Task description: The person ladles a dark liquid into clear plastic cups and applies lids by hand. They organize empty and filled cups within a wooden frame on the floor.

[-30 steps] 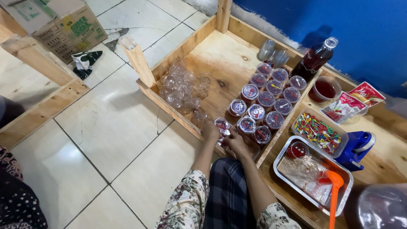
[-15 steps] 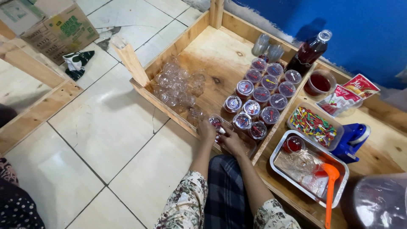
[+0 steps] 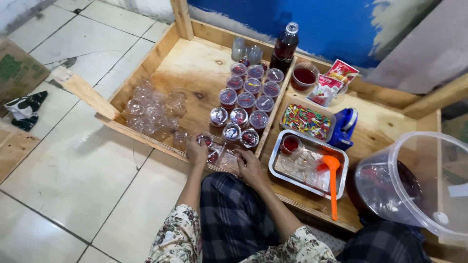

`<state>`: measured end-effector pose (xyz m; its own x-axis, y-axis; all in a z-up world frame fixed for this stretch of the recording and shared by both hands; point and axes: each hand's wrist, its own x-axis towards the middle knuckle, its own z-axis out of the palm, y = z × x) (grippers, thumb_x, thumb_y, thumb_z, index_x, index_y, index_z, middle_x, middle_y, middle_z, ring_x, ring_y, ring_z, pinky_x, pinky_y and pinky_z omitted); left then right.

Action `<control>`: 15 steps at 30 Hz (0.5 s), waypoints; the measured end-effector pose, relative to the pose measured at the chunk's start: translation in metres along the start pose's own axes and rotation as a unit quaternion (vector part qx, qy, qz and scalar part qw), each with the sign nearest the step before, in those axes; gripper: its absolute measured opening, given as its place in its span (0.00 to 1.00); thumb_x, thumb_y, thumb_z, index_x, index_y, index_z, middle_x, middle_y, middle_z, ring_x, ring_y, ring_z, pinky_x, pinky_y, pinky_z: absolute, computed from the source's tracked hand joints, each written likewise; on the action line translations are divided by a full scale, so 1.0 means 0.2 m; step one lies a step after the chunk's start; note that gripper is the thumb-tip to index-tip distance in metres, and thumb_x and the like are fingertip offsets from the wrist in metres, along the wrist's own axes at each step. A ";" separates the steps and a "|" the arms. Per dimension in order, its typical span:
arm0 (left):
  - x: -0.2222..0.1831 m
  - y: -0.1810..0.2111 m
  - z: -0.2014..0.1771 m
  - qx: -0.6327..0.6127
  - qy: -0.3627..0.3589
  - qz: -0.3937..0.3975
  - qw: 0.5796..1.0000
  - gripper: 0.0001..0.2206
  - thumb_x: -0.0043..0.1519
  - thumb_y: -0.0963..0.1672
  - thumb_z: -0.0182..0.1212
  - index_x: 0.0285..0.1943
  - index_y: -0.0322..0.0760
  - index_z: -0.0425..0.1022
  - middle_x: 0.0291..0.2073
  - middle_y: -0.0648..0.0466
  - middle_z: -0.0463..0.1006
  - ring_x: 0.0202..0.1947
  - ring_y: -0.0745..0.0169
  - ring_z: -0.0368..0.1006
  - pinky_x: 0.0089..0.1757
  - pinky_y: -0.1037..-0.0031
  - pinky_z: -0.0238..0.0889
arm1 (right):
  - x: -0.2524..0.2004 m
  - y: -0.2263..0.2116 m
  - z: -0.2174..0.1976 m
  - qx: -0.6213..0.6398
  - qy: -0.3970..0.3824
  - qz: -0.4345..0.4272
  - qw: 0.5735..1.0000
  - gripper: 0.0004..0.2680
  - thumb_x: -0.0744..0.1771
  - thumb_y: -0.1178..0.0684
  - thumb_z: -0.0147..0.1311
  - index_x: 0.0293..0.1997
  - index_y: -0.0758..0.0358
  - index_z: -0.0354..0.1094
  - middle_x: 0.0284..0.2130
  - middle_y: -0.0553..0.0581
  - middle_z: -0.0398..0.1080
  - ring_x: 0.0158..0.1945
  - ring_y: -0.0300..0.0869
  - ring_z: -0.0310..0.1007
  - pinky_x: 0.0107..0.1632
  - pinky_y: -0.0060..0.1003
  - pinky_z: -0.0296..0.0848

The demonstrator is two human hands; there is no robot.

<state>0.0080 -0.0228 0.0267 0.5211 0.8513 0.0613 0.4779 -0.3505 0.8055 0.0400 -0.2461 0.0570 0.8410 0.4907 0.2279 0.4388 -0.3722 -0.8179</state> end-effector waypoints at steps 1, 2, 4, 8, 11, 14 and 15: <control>-0.05 0.06 0.00 0.000 -0.007 0.004 1.000 0.12 0.61 0.41 0.58 0.52 0.44 0.79 0.46 0.44 0.73 0.52 0.35 0.73 0.52 0.53 0.65 | -0.01 0.05 -0.08 -0.002 0.006 0.005 1.000 0.14 0.64 0.55 0.57 0.56 0.53 0.75 0.38 0.63 0.73 0.44 0.60 0.75 0.46 0.52 0.74; -0.09 0.12 0.01 0.007 -0.006 0.053 0.999 0.12 0.60 0.41 0.59 0.51 0.46 0.80 0.41 0.46 0.75 0.49 0.39 0.74 0.51 0.56 0.66 | -0.02 0.10 -0.15 0.001 0.002 0.022 1.000 0.14 0.65 0.56 0.56 0.56 0.51 0.76 0.38 0.59 0.74 0.44 0.55 0.76 0.47 0.46 0.75; -0.17 0.30 0.03 0.009 -0.008 0.112 0.994 0.13 0.59 0.40 0.60 0.50 0.49 0.81 0.37 0.48 0.77 0.46 0.43 0.76 0.49 0.60 0.66 | -0.02 0.18 -0.33 0.004 0.010 0.038 0.999 0.14 0.65 0.57 0.55 0.57 0.49 0.76 0.38 0.56 0.74 0.44 0.50 0.77 0.47 0.40 0.76; -0.39 0.62 0.23 -0.109 -0.106 0.184 0.971 0.13 0.58 0.39 0.59 0.50 0.47 0.81 0.38 0.45 0.79 0.46 0.40 0.75 0.50 0.60 0.66 | -0.08 0.35 -0.75 -0.086 0.036 0.033 0.995 0.13 0.66 0.57 0.56 0.55 0.49 0.76 0.36 0.57 0.73 0.42 0.52 0.76 0.47 0.45 0.75; -0.62 0.75 0.42 -0.098 -0.207 0.212 0.950 0.13 0.59 0.41 0.60 0.50 0.51 0.82 0.37 0.47 0.81 0.44 0.45 0.77 0.46 0.62 0.70 | -0.19 0.53 -1.04 -0.158 0.028 0.063 0.985 0.13 0.66 0.54 0.55 0.55 0.43 0.76 0.37 0.55 0.74 0.44 0.52 0.77 0.49 0.46 0.75; -0.80 0.69 0.74 -0.052 -0.299 0.223 0.926 0.11 0.60 0.43 0.61 0.49 0.54 0.81 0.39 0.53 0.80 0.43 0.50 0.79 0.45 0.63 0.72 | -0.33 0.59 -1.29 -0.184 0.000 0.125 0.975 0.12 0.66 0.53 0.54 0.55 0.44 0.75 0.38 0.57 0.75 0.44 0.52 0.78 0.49 0.48 0.75; -0.85 0.64 0.88 -0.018 -0.336 0.221 0.916 0.09 0.60 0.45 0.61 0.48 0.56 0.81 0.43 0.57 0.79 0.46 0.53 0.79 0.48 0.64 0.72 | -0.37 0.58 -1.38 -0.188 -0.019 0.158 0.969 0.12 0.67 0.53 0.54 0.56 0.48 0.75 0.38 0.60 0.76 0.42 0.54 0.79 0.49 0.50 0.75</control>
<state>0.1045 -0.2818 0.0164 0.9809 0.1936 0.0199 0.0978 -0.5789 0.8095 0.1150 -0.5428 0.0909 0.9430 0.3316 -0.0280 0.2516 -0.7654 -0.5923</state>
